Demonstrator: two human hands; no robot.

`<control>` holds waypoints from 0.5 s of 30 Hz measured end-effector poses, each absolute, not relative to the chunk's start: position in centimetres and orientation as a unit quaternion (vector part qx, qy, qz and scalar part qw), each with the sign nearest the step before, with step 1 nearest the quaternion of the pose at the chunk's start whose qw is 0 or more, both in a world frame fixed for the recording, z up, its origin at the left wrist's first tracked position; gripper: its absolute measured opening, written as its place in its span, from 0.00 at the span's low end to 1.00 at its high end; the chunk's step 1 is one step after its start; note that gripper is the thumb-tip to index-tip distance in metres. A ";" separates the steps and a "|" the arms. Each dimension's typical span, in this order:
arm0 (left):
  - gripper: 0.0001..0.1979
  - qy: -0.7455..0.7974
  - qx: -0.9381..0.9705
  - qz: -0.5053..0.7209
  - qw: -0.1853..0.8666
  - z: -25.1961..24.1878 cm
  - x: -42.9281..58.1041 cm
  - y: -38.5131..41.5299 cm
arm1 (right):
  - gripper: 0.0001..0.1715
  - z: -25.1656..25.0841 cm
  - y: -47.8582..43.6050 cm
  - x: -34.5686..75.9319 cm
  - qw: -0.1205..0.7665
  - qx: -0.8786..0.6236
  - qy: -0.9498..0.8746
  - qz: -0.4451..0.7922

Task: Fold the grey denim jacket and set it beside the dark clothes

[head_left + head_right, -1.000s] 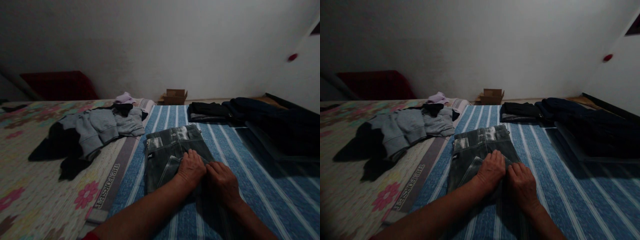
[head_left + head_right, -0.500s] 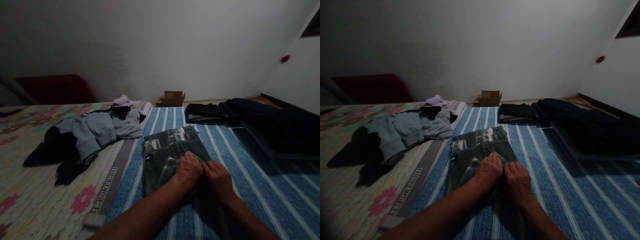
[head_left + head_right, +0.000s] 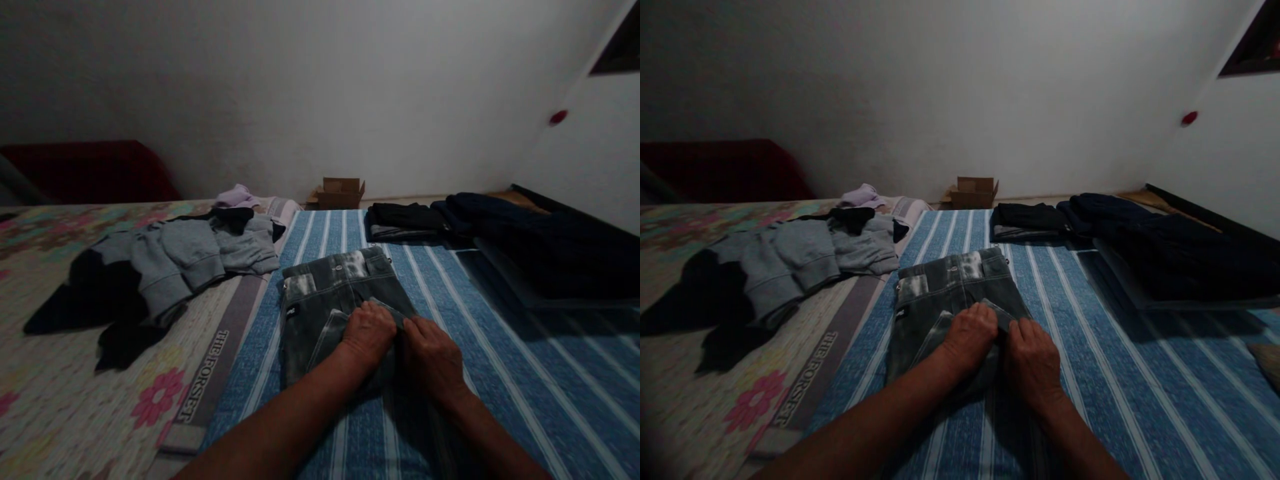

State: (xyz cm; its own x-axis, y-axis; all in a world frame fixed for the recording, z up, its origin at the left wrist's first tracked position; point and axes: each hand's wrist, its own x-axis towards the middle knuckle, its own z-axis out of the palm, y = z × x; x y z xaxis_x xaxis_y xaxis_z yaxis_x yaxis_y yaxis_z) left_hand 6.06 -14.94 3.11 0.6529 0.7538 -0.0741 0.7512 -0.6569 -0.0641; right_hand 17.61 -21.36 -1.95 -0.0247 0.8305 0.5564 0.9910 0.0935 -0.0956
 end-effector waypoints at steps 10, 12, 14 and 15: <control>0.15 -0.388 -0.919 0.061 0.010 3.6 5.5 -14.4 | 0.08 -0.8 -22.9 17.5 0.158 -0.733 -0.651 -0.116; 0.15 -0.381 -0.922 0.063 0.001 3.8 5.4 -14.4 | 0.10 -0.7 -23.2 17.6 0.140 -0.736 -0.653 -0.115; 0.15 -0.372 -0.926 0.064 -0.013 4.1 5.1 -14.3 | 0.12 -0.6 -23.5 17.7 0.134 -0.733 -0.657 -0.110; 0.14 -0.367 -0.928 0.062 -0.022 4.2 4.9 -14.2 | 0.13 -0.6 -23.8 17.8 0.135 -0.732 -0.659 -0.106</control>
State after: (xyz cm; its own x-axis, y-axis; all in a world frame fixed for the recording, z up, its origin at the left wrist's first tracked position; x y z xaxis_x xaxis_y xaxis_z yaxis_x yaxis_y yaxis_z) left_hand 4.90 -14.22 4.19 0.7227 0.6785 -0.1317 0.6839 -0.7296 -0.0055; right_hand 17.83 -23.75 -0.59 0.1083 0.9365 0.3336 0.9939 -0.0944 -0.0577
